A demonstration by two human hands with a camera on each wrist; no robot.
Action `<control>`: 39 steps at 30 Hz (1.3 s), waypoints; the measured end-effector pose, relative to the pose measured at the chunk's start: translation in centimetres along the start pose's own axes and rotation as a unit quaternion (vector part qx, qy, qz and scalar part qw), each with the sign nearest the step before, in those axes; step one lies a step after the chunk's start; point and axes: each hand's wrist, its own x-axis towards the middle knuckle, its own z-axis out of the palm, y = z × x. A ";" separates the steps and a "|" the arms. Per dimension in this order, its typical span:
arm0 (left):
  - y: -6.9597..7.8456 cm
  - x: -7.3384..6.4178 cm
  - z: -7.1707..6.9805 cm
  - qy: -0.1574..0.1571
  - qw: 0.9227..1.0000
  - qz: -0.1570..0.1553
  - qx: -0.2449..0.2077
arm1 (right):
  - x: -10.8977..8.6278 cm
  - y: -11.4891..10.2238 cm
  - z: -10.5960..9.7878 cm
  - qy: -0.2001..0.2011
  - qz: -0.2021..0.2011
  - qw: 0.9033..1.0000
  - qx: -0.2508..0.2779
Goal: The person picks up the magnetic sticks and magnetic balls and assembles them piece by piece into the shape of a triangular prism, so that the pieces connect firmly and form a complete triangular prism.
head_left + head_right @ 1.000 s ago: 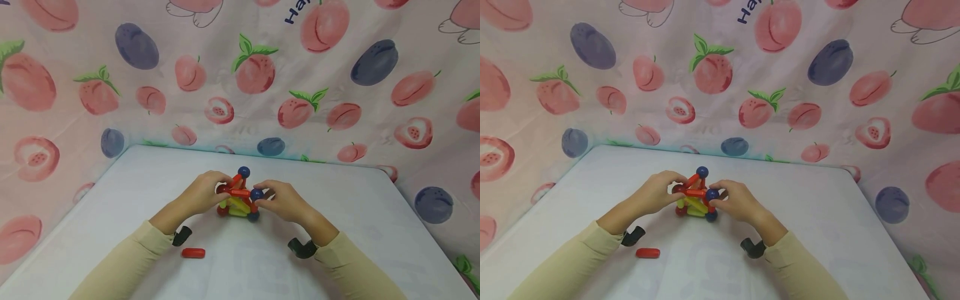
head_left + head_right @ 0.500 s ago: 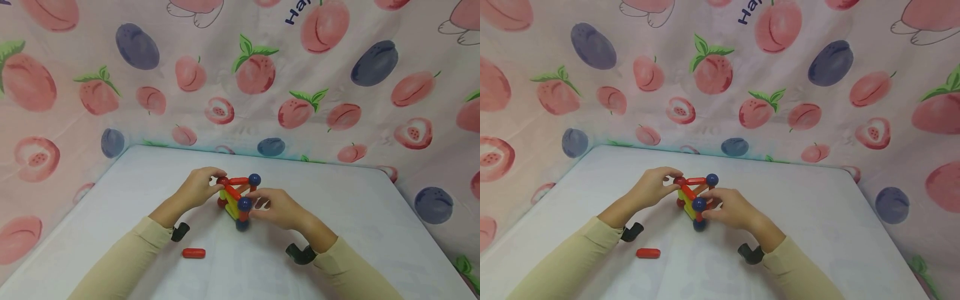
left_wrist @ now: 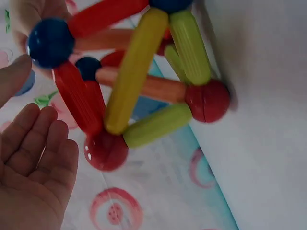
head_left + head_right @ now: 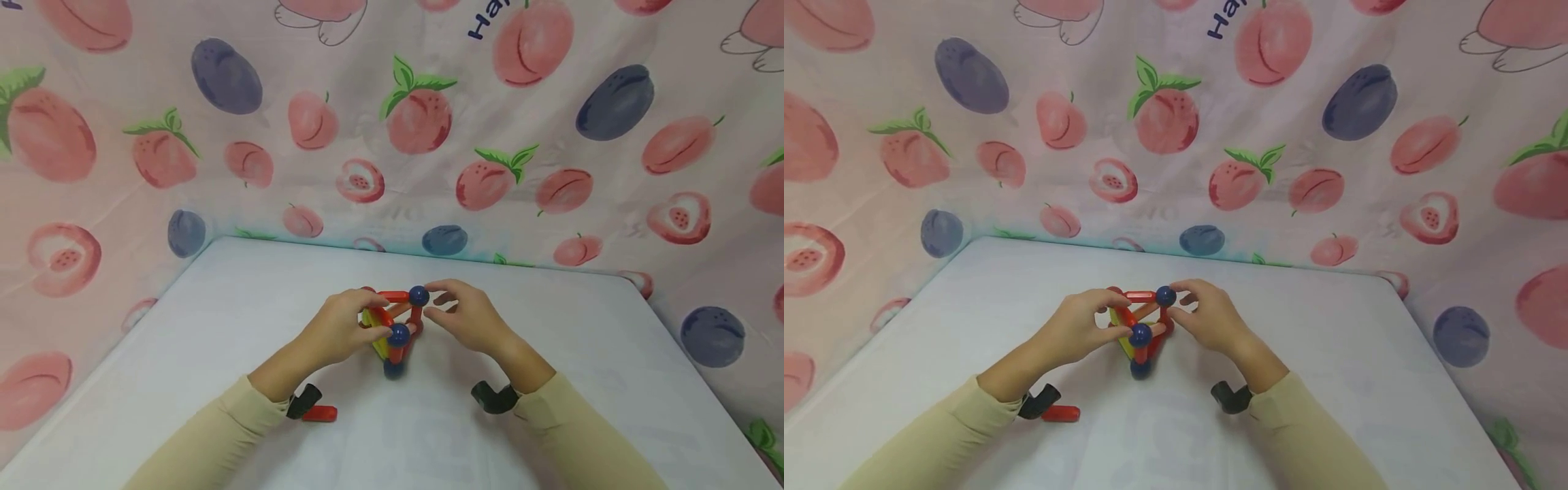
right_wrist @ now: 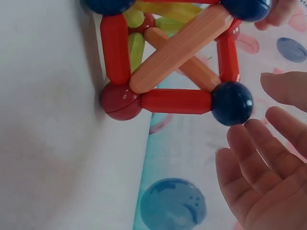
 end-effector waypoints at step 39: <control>-2.5 -0.5 -1.3 -0.010 1.000 -0.006 0.020 | -1.1 -1.2 1.2 -0.041 -0.022 0.999 -0.018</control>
